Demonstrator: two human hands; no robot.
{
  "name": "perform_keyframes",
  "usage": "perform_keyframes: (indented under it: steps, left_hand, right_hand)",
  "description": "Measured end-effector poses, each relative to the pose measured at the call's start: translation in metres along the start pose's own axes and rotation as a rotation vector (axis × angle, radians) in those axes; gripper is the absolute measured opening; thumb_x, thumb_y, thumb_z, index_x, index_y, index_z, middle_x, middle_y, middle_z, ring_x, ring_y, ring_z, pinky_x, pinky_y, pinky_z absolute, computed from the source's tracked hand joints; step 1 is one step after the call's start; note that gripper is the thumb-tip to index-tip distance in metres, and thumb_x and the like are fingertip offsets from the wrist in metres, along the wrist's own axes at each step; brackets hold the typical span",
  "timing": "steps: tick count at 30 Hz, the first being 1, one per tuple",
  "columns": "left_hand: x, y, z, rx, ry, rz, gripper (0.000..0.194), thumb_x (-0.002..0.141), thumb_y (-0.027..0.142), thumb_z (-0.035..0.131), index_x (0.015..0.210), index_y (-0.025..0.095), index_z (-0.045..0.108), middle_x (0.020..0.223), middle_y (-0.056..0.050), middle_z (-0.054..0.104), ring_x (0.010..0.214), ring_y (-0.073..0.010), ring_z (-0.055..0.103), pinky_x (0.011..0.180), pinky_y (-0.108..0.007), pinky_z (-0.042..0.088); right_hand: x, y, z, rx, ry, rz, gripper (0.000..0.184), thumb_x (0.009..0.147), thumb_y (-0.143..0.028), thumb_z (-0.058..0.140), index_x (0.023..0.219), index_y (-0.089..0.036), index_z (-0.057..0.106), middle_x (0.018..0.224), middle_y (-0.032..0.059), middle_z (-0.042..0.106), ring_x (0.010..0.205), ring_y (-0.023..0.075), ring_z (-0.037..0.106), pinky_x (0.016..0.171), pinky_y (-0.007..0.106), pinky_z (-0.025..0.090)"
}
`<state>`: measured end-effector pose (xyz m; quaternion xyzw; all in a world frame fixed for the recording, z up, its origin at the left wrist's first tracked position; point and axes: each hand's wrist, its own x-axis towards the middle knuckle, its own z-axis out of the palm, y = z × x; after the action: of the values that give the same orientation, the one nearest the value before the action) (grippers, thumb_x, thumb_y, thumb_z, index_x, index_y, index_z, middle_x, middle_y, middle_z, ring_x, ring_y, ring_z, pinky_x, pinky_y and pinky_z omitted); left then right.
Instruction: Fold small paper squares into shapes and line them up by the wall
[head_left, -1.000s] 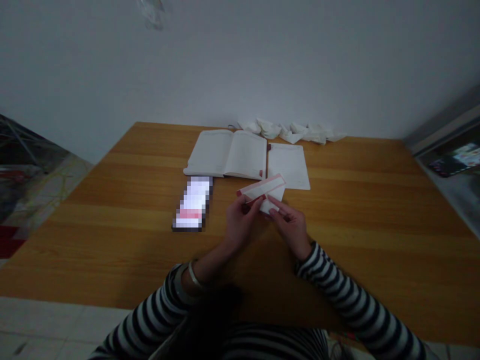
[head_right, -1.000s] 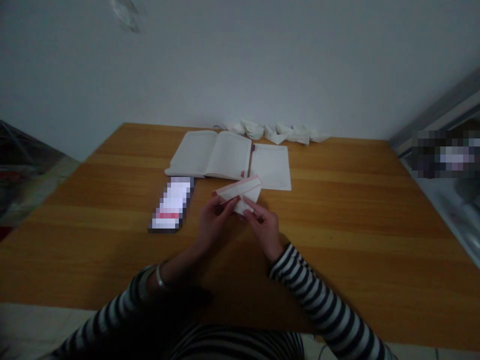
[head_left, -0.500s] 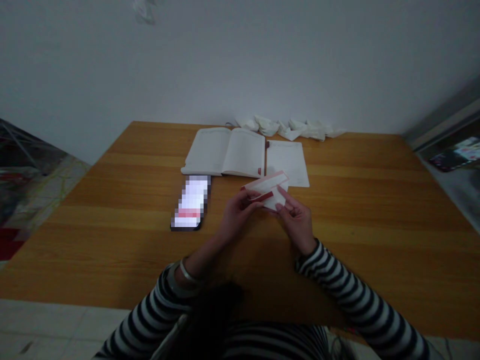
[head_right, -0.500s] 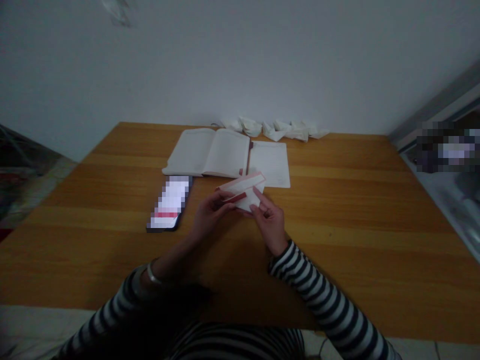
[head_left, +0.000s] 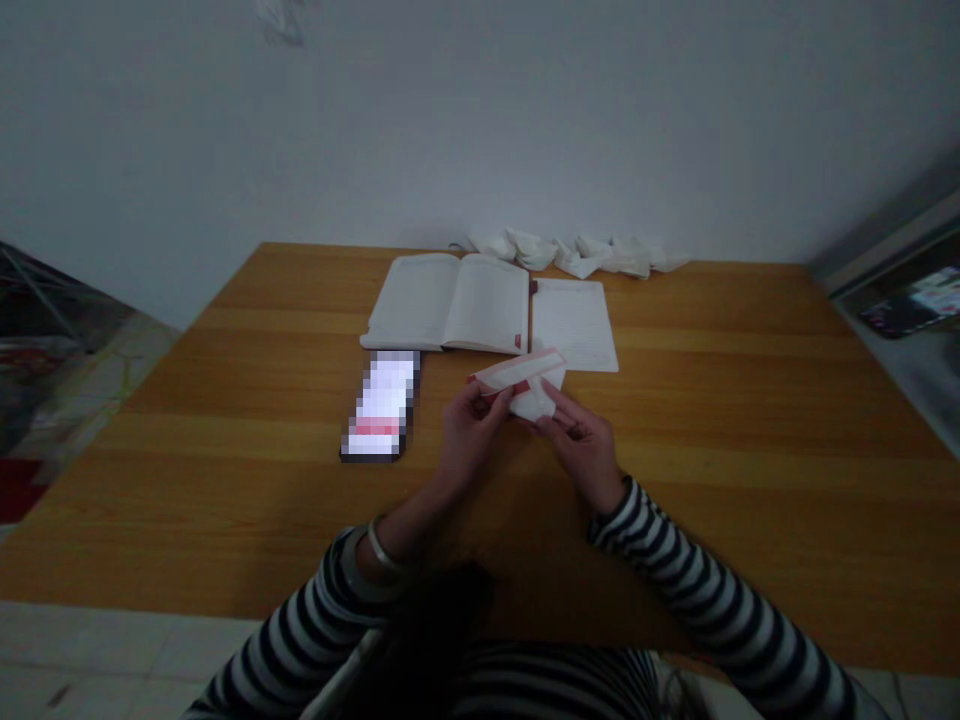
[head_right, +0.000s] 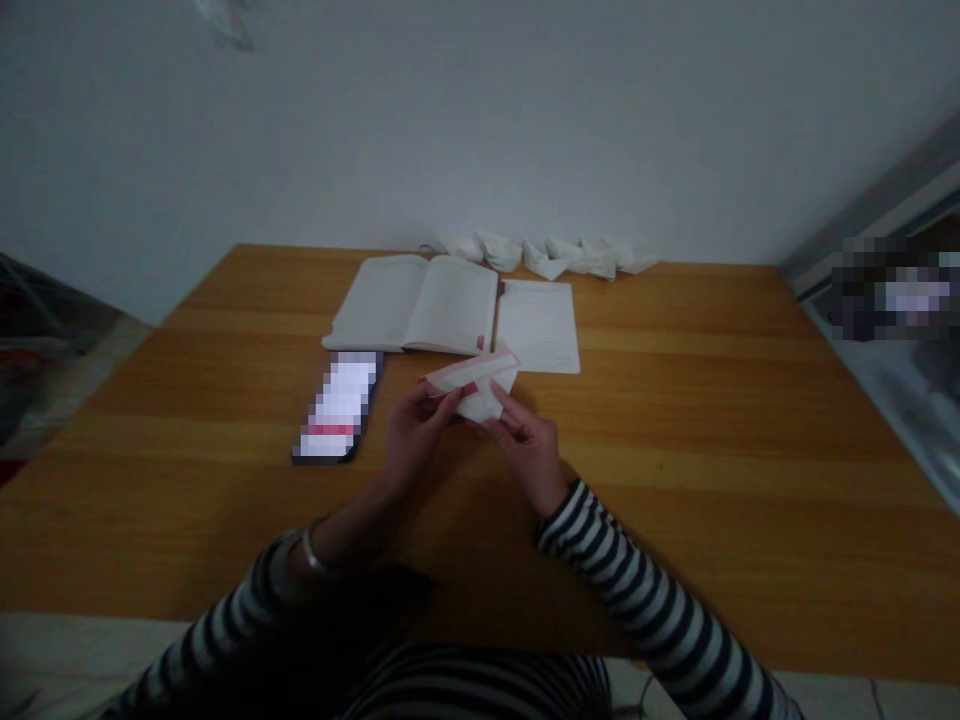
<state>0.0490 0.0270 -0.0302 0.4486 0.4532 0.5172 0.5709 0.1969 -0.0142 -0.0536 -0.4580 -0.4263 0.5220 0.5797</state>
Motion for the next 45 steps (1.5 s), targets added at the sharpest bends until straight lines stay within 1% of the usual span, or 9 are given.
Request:
perform_keyframes:
  steps: [11, 15, 18, 22, 26, 30, 34, 39, 45]
  left_hand:
    - [-0.004, -0.007, 0.002, -0.026, 0.055, 0.077, 0.027, 0.088, 0.037, 0.069, 0.099, 0.02, 0.052, 0.093, -0.005, 0.071, 0.077, -0.0165, 0.072, 0.069, -0.029, 0.06]
    - [0.006, -0.001, -0.008, -0.01, 0.081, 0.057, 0.063, 0.084, 0.037, 0.075, 0.132, 0.024, 0.037, 0.1, -0.007, 0.072, 0.084, -0.0196, 0.073, 0.072, -0.03, 0.059]
    - [0.021, 0.006, -0.021, -0.016, 0.055, -0.102, 0.084, 0.08, 0.048, 0.077, 0.142, 0.021, 0.029, 0.091, -0.009, 0.074, 0.076, -0.0231, 0.073, 0.064, -0.031, 0.057]
    - [0.028, 0.004, -0.031, 0.027, -0.145, -0.305, 0.072, 0.079, 0.051, 0.076, 0.134, 0.014, 0.047, 0.083, -0.01, 0.073, 0.066, -0.0223, 0.07, 0.059, -0.032, 0.056]
    - [0.017, -0.002, -0.029, 0.416, -0.123, 0.032, 0.068, 0.075, 0.025, 0.079, 0.136, 0.021, 0.05, 0.096, -0.007, 0.069, 0.081, -0.0215, 0.068, 0.074, -0.035, 0.056]
    - [0.005, -0.002, -0.022, 0.767, -0.157, 0.327, 0.021, 0.084, 0.022, 0.069, 0.104, 0.021, 0.068, 0.117, -0.009, 0.058, 0.109, -0.0252, 0.059, 0.097, -0.042, 0.047]
    - [0.0, -0.006, -0.021, 0.773, -0.467, 0.254, 0.005, 0.087, 0.024, 0.067, 0.09, 0.019, 0.067, 0.1, -0.005, 0.06, 0.091, -0.0204, 0.061, 0.082, -0.034, 0.049]
    - [0.002, -0.01, -0.025, 0.848, -0.415, 0.188, 0.014, 0.084, 0.016, 0.068, 0.072, 0.018, 0.06, 0.087, -0.003, 0.058, 0.081, -0.0193, 0.058, 0.073, -0.032, 0.046]
    - [-0.001, -0.003, -0.023, 0.892, -0.393, 0.146, 0.014, 0.086, 0.015, 0.066, 0.073, 0.018, 0.059, 0.089, -0.004, 0.057, 0.081, -0.0195, 0.057, 0.075, -0.034, 0.045]
  right_hand:
    - [-0.002, 0.001, 0.0, -0.026, 0.015, -0.018, 0.053, 0.086, -0.041, 0.072, 0.135, -0.024, 0.063, 0.113, 0.0098, 0.077, 0.089, 0.0248, 0.078, 0.088, 0.049, 0.064]
    - [0.003, -0.001, -0.012, -0.069, -0.037, 0.004, 0.049, 0.086, -0.043, 0.072, 0.13, -0.024, 0.067, 0.11, 0.0103, 0.078, 0.086, 0.0245, 0.078, 0.082, 0.046, 0.065]
    - [0.007, -0.003, -0.023, -0.124, -0.138, 0.014, 0.043, 0.085, -0.041, 0.073, 0.124, -0.022, 0.07, 0.098, 0.0081, 0.08, 0.078, 0.0212, 0.076, 0.077, 0.041, 0.064]
    - [0.012, -0.005, -0.033, -0.273, -0.3, -0.019, 0.036, 0.09, -0.03, 0.064, 0.125, -0.019, 0.066, 0.08, 0.0017, 0.074, 0.066, 0.0143, 0.068, 0.067, 0.03, 0.056]
    - [0.015, -0.009, -0.038, -0.517, -0.393, -0.075, 0.034, 0.09, -0.019, 0.057, 0.123, -0.018, 0.066, 0.072, -0.0025, 0.064, 0.061, 0.0115, 0.057, 0.059, 0.024, 0.044]
    - [0.018, -0.015, -0.042, -0.756, -0.457, -0.152, 0.032, 0.089, -0.014, 0.056, 0.117, -0.019, 0.07, 0.073, -0.0015, 0.064, 0.059, 0.0113, 0.052, 0.057, 0.024, 0.038]
    - [0.019, -0.017, -0.044, -0.871, -0.542, -0.201, 0.03, 0.089, -0.012, 0.059, 0.115, -0.021, 0.072, 0.066, -0.0027, 0.061, 0.058, 0.0122, 0.051, 0.058, 0.024, 0.039]
    - [0.014, -0.015, -0.052, -0.952, -0.549, -0.302, 0.026, 0.094, -0.021, 0.064, 0.117, -0.025, 0.074, 0.084, 0.003, 0.067, 0.076, 0.0169, 0.06, 0.069, 0.029, 0.047]
    - [0.0, -0.019, -0.053, -1.036, -0.506, -0.401, 0.026, 0.101, -0.027, 0.053, 0.11, -0.024, 0.077, 0.085, 0.0067, 0.066, 0.08, 0.0205, 0.061, 0.072, 0.035, 0.052]
